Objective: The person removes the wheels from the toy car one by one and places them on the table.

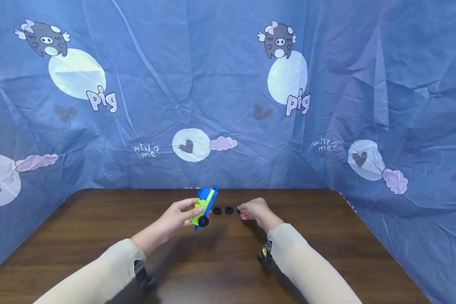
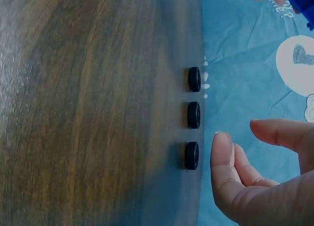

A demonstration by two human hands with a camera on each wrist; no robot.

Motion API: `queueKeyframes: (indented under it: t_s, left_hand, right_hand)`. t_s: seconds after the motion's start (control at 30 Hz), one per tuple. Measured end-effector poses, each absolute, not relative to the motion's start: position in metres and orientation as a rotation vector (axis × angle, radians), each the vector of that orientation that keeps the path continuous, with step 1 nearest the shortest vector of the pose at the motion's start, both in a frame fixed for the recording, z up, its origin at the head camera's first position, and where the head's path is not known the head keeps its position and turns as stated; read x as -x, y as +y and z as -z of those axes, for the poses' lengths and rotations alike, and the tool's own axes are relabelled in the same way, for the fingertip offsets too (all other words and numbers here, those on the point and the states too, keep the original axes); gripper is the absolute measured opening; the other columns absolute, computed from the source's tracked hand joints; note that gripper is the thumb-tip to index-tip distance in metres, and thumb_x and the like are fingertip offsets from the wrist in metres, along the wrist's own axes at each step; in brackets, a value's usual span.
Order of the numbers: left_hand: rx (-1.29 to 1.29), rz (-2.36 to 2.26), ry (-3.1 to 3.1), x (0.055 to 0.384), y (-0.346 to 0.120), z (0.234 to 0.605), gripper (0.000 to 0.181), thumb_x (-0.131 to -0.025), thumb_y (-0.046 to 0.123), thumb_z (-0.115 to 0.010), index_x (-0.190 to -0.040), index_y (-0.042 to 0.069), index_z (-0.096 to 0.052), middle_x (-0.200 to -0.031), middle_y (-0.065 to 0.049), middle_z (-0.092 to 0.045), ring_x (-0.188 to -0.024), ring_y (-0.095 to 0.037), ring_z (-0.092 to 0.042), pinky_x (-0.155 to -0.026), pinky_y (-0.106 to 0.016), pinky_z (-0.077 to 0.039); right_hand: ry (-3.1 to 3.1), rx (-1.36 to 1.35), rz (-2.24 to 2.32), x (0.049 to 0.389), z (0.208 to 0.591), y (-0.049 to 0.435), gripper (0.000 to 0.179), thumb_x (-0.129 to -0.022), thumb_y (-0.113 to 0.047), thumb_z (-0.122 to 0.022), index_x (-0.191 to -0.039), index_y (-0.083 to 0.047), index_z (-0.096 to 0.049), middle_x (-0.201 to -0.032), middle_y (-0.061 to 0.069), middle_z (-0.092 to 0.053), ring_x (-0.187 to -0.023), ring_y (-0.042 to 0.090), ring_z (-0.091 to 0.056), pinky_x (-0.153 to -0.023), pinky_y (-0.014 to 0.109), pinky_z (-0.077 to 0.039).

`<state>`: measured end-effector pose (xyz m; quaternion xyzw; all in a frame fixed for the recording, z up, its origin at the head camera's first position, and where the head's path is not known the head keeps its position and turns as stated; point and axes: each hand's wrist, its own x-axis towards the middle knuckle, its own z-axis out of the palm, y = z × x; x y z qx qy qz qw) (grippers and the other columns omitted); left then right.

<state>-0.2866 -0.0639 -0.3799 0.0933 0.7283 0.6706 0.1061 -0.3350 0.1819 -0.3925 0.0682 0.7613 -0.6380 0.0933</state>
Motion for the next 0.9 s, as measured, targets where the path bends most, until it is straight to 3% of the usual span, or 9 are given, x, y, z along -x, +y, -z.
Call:
queueKeyframes:
  t_s: [0.37,0.6,0.9]
  left_hand:
    - [-0.302,-1.976,2.149,0.294,-0.062,0.378,0.049,-0.093,0.018,-0.065,-0.134,-0.005,-0.052,-0.123,-0.021,-0.064,-0.098,-0.017,-0.066,-0.095,-0.043,-0.051]
    - [-0.313,-1.990,2.128,0.293,-0.058,0.380,0.044,-0.093,0.017,-0.064,-0.127,-0.009,-0.056,-0.108,-0.013,-0.071,-0.082,-0.008,-0.066,-0.089,-0.040,-0.054]
    - [-0.347,-1.942,2.157,0.292,-0.057,0.377,0.040,-0.094,0.018,-0.063,-0.123,-0.010,-0.059,-0.104,-0.015,-0.072,-0.084,-0.011,-0.068,-0.089,-0.041,-0.054]
  right_hand:
    - [2.233,-0.069,1.871,0.317,0.377,0.175,0.032,-0.090,0.003,-0.059,-0.116,0.021,-0.054,-0.085,0.011,-0.066,-0.064,0.009,-0.062,-0.069,0.025,-0.057]
    - [2.112,0.175,1.845,0.303,0.372,0.168,0.035,-0.092,-0.001,-0.058,-0.119,0.021,-0.053,-0.083,0.007,-0.069,-0.072,0.012,-0.066,-0.075,0.028,-0.057]
    - [2.056,0.421,1.667,0.289,0.364,0.160,0.034,-0.087,-0.001,-0.066,-0.115,0.015,-0.057,-0.089,0.007,-0.070,-0.084,0.019,-0.068,-0.089,0.042,-0.054]
